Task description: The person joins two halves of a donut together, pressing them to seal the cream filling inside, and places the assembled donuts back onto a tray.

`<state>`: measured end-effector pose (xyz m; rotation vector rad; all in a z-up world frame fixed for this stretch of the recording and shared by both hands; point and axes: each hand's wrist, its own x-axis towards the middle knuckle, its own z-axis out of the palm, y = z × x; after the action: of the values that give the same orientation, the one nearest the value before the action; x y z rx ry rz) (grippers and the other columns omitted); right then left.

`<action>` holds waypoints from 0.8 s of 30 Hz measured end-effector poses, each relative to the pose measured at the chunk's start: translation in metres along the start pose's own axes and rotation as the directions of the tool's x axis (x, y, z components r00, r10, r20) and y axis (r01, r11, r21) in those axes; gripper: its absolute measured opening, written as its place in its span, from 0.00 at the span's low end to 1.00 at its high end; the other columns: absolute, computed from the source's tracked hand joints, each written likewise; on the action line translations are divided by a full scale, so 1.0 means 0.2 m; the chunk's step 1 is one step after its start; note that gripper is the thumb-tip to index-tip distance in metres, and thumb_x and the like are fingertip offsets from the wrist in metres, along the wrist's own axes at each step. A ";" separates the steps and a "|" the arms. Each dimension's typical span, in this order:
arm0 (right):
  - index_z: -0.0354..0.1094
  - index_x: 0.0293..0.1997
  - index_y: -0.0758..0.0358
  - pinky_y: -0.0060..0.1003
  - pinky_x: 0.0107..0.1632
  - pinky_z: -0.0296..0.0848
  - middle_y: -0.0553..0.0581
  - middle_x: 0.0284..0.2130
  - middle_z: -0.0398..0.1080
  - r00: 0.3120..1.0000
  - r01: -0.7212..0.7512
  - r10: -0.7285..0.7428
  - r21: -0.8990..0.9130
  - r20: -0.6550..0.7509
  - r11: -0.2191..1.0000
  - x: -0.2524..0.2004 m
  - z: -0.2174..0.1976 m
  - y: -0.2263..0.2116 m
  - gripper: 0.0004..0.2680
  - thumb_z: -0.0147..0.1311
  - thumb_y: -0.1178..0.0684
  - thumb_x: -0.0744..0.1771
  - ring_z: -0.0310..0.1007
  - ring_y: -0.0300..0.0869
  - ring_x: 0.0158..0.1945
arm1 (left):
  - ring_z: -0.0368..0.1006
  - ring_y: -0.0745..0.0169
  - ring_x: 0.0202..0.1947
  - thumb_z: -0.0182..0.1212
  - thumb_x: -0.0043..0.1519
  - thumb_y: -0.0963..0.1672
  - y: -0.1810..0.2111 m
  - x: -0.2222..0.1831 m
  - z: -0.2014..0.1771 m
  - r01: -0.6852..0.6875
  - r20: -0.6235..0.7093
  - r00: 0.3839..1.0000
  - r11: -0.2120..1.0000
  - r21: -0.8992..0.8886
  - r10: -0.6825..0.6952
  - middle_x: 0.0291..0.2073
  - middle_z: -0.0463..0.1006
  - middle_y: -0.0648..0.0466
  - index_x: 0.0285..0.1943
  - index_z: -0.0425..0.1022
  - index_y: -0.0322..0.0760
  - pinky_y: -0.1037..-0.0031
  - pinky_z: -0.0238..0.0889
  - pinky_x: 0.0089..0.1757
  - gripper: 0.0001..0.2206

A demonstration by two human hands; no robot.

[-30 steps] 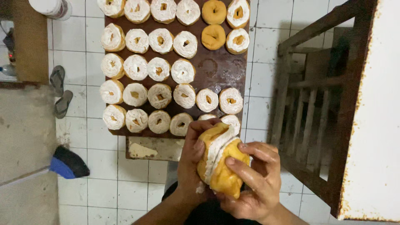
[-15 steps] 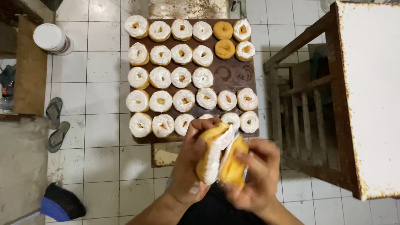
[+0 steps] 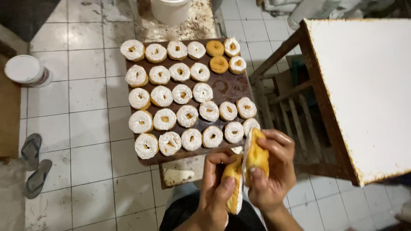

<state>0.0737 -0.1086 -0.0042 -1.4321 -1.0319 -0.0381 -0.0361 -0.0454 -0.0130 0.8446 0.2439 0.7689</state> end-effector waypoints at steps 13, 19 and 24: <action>0.66 0.54 0.66 0.41 0.63 0.69 0.65 0.54 0.62 0.991 0.119 -0.098 -0.243 0.095 0.963 -0.06 -0.07 0.05 0.16 0.56 0.43 0.68 0.66 0.47 0.60 | 0.62 0.57 0.59 0.50 0.68 0.45 -0.08 0.25 -0.02 0.193 0.004 0.980 0.945 -0.266 -0.199 0.56 0.64 0.45 0.59 0.61 0.31 0.66 0.57 0.61 0.15; 0.64 0.60 0.68 0.43 0.69 0.62 0.62 0.55 0.65 0.967 -0.252 0.253 -0.102 0.004 0.962 0.02 -0.16 0.30 0.16 0.52 0.45 0.71 0.63 0.49 0.63 | 0.64 0.60 0.58 0.48 0.70 0.46 -0.33 0.34 0.01 0.136 -0.170 0.979 0.980 0.147 -0.110 0.56 0.65 0.47 0.58 0.62 0.33 0.68 0.58 0.61 0.14; 0.63 0.60 0.70 0.55 0.63 0.64 0.68 0.60 0.64 0.743 -0.618 0.619 0.615 0.255 0.489 0.14 -0.31 0.52 0.20 0.53 0.43 0.68 0.64 0.59 0.63 | 0.69 0.52 0.51 0.51 0.69 0.48 -0.55 0.65 -0.12 0.233 -0.417 0.838 0.921 -0.311 -0.353 0.51 0.71 0.43 0.63 0.64 0.28 0.59 0.60 0.54 0.20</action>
<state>0.1852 -0.1217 -0.0567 -1.0298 -0.3688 0.8085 0.1019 0.0131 -0.0977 0.3561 0.6808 0.6822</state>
